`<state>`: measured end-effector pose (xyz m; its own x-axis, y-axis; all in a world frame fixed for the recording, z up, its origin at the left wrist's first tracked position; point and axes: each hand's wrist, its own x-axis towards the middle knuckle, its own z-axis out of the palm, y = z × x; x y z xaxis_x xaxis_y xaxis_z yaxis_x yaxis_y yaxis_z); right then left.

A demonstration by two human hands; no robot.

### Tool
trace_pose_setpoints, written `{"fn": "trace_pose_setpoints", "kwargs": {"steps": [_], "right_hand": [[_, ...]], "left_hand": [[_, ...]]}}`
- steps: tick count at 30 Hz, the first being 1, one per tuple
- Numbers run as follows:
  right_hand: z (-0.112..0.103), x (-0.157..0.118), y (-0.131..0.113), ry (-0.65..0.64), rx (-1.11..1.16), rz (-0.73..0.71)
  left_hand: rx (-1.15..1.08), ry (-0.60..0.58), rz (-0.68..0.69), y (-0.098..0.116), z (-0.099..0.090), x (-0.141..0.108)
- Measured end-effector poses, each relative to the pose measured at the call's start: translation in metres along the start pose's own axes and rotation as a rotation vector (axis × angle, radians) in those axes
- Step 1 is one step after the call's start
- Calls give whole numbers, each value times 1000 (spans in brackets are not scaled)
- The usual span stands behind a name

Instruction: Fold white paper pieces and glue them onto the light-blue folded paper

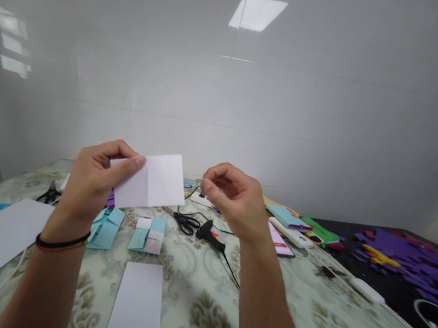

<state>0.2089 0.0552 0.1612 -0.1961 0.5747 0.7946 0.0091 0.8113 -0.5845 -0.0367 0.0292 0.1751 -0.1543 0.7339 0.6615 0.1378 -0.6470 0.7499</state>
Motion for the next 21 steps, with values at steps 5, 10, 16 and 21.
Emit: {"fn": "trace_pose_setpoints", "kwargs": {"steps": [5, 10, 16, 21], "right_hand": [[5, 1, 4, -103, 76, 82], [11, 0, 4, -142, 16, 121], [8, -1, 2, -12, 3, 44], [10, -3, -6, 0, -32, 7]], "left_hand": [[-93, 92, -18, -7, 7, 4], [15, -34, 14, 0, 15, 0], [91, -430, -38, 1, 10, 1], [186, -543, -2, -1, 11, 0]]}}
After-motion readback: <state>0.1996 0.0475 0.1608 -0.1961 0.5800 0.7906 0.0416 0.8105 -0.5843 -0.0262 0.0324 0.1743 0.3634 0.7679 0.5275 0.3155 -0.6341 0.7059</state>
